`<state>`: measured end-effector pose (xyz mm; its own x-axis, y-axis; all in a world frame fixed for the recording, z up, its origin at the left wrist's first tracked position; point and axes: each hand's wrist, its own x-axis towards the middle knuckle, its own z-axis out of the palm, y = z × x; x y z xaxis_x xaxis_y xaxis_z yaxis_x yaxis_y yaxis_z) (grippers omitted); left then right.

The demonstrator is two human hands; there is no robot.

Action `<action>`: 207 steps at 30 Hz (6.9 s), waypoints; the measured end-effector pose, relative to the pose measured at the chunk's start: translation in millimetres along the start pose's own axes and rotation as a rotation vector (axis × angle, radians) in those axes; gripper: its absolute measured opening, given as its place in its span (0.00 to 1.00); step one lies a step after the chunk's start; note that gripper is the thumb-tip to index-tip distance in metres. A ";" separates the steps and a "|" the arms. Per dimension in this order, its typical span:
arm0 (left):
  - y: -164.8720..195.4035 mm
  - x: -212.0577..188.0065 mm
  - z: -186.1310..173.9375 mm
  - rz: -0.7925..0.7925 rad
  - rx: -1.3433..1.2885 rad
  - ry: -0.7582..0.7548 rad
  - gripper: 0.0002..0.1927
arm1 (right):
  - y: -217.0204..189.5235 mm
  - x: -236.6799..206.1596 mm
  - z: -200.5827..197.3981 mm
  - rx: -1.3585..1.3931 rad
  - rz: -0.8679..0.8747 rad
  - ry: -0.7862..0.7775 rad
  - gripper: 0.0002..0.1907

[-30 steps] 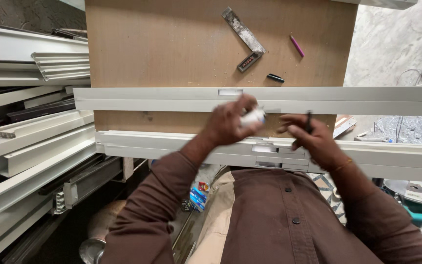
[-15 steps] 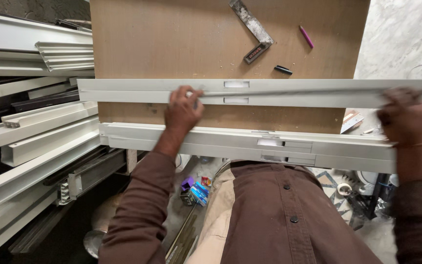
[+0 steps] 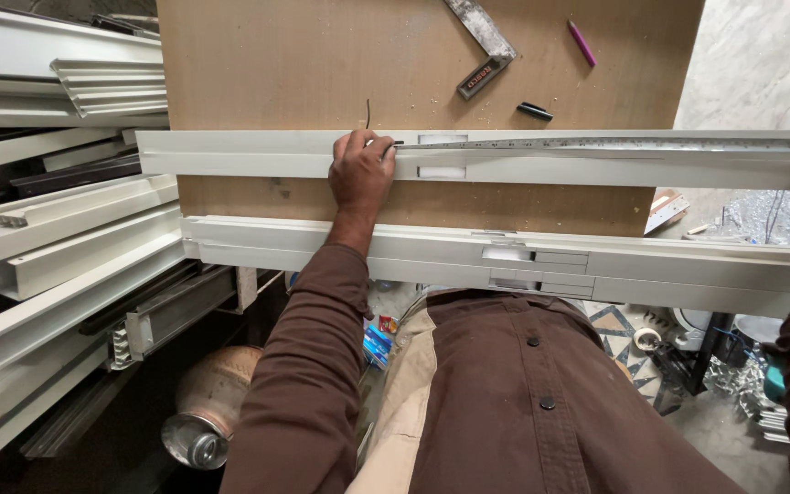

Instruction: The person marks white window-frame profiles with a black marker, using a tape measure and an L-shaped square to measure and scribe reference lines. They lift and reposition each profile on the work table, align the square, and mark several pieces one after another.

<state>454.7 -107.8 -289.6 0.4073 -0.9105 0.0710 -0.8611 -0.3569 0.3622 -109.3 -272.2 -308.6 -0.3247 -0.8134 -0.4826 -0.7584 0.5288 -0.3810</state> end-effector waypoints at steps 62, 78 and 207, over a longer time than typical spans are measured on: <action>0.0 -22.4 36.5 0.040 0.031 0.145 0.10 | -129.8 -121.8 129.1 0.689 -0.458 -0.549 0.24; 11.2 -15.1 47.3 0.037 0.014 0.135 0.11 | -165.5 -119.3 162.2 0.247 -0.976 -0.290 0.07; 84.3 13.4 61.6 0.762 0.084 -0.449 0.52 | -138.5 -80.4 106.5 -0.391 -1.221 -0.123 0.41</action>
<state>368.8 -162.9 -315.4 -0.4280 -0.8967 -0.1127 -0.8763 0.3813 0.2945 82.1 -254.2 -301.0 0.7313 -0.6790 -0.0644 -0.6472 -0.6610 -0.3798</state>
